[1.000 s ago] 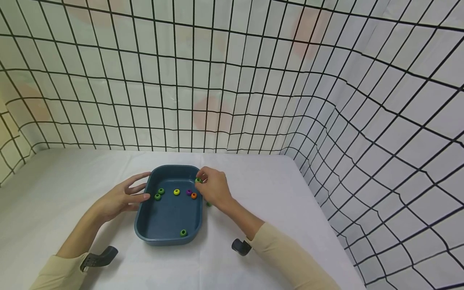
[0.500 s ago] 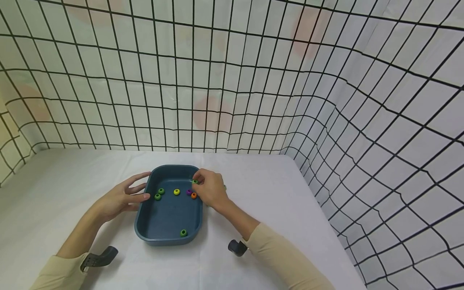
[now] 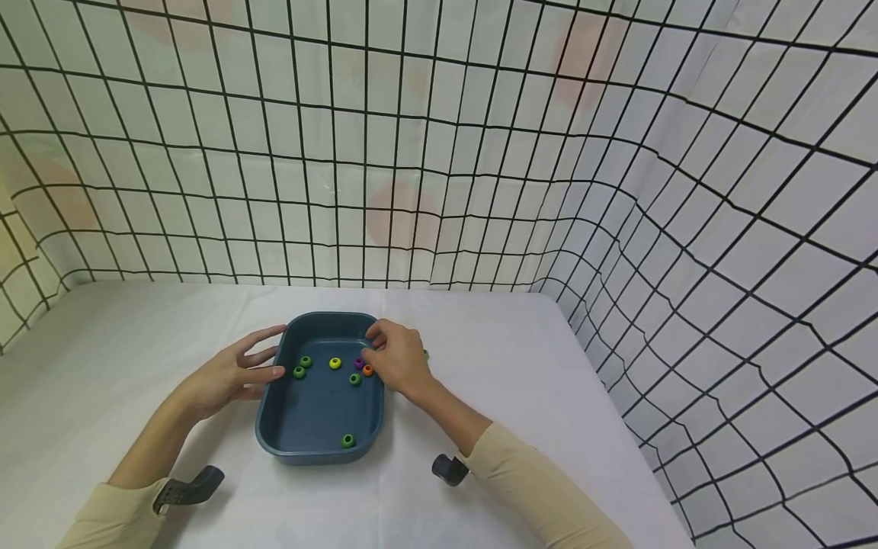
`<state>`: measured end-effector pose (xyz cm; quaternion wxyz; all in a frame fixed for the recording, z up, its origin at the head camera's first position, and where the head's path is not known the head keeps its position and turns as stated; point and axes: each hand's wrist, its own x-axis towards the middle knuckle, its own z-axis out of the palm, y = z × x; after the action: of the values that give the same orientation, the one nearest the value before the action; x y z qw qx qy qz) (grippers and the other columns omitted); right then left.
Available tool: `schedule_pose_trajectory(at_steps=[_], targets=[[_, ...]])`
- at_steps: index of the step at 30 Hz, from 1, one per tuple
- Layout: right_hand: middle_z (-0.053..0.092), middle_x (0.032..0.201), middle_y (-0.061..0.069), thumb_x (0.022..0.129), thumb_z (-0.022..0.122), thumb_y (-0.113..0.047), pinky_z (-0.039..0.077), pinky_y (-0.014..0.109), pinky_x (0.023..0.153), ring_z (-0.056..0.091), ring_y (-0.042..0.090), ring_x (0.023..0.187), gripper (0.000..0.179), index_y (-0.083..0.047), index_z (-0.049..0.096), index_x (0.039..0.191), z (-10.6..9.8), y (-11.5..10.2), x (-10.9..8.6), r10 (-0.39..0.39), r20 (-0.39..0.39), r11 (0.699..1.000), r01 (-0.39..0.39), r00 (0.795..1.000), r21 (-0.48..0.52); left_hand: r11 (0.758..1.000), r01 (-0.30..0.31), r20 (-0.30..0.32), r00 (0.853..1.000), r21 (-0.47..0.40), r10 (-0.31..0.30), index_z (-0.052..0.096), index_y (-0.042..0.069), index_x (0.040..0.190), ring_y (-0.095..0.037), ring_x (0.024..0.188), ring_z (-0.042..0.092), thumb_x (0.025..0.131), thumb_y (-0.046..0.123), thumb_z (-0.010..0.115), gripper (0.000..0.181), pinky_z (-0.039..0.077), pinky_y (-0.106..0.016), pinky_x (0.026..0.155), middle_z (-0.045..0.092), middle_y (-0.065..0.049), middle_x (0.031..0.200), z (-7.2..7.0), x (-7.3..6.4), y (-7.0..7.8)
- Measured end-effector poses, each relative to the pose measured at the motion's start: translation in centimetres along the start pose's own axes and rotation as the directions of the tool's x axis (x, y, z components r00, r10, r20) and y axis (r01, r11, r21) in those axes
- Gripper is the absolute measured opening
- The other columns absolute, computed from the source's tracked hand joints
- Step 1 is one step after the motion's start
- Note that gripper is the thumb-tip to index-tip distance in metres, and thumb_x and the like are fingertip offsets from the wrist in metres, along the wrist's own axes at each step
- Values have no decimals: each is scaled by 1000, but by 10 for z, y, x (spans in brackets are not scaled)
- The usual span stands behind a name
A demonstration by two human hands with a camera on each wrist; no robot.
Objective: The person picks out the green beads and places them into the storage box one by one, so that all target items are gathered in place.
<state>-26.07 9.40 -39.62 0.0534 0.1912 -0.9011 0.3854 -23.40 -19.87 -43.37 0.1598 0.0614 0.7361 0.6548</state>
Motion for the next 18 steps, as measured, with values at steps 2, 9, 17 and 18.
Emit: schedule_pose_trajectory(at_steps=[2,9,17,18], targets=[[76,95,11,89,76,-12,61,32,73,72,21,85,24,-1,72,109,0,0,0,-1,2,1000,1,1000,1,1000,2,2,1000,-5,-2,20,20,163,-54,142,37,95,12,71,85,52,-62,95,14,-28,166,0,0,0],[76,95,12,89,75,-12,61,31,73,72,21,84,22,-2,72,108,-2,0,-1,-17,-2,1000,17,1000,10,1000,-4,17,1000,-12,4,18,20,163,-54,142,36,95,12,70,86,53,-61,95,13,-29,166,1,0,2],[75,93,11,90,75,-11,60,32,71,71,22,82,21,-1,72,108,-8,2,-3,-36,-37,999,37,999,18,1000,-5,7,1000,7,5,17,21,164,-53,142,37,95,16,72,88,52,-60,97,14,-26,167,2,-1,1],[75,92,11,89,75,-11,60,32,71,70,22,82,21,-1,72,107,-9,3,-3,-35,-47,999,36,998,17,1000,-3,4,1000,6,3,17,22,164,-52,142,37,94,16,72,88,52,-60,97,14,-25,167,2,-1,1]])
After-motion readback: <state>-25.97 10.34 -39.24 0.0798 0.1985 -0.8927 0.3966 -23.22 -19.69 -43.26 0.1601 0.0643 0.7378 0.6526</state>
